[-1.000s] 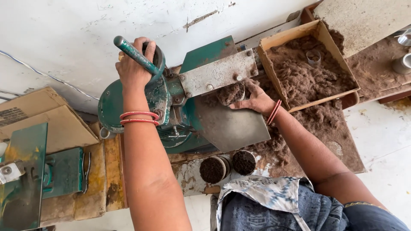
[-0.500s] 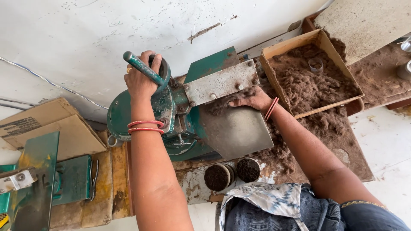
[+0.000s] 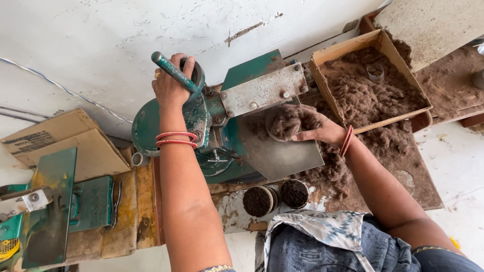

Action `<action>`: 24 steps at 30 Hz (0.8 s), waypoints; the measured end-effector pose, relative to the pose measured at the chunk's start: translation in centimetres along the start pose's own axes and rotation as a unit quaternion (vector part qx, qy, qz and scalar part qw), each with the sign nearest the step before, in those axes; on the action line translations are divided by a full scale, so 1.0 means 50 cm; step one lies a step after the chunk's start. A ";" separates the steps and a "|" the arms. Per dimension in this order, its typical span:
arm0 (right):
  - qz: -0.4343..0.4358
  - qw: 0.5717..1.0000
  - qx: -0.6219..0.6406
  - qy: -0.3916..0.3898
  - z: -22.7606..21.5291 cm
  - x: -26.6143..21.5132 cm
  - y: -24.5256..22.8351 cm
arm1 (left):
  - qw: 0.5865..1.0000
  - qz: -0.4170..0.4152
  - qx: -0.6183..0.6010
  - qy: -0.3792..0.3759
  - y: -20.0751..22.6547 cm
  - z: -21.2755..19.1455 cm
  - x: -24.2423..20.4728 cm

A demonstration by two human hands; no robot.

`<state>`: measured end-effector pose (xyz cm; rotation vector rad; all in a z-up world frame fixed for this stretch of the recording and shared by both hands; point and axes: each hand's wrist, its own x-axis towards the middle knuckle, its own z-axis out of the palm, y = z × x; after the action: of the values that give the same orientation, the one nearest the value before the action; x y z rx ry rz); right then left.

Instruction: The person operates a green manual press machine, repeatedly pressing a handle to compact a brown fibrous material into a metal cylindrical mold. The person uses both hands to manage the material and the machine's lever, working in a repetitive cycle.

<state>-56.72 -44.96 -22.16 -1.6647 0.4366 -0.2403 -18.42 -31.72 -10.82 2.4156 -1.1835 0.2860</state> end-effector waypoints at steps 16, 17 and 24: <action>0.045 0.991 0.027 0.122 0.029 0.102 0.106 | 1.000 -0.003 0.009 -0.011 0.008 -0.006 -0.001; 0.052 0.991 0.036 0.119 0.029 0.102 0.091 | 1.000 0.002 0.001 -0.006 0.010 -0.009 -0.003; 0.052 0.978 0.196 0.038 0.011 0.160 0.152 | 1.000 0.008 -0.007 -0.004 0.004 -0.004 0.001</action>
<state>-50.36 -48.52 -30.48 -1.2455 0.4974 -0.2914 -18.57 -31.76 -10.57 2.3989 -1.2040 0.2728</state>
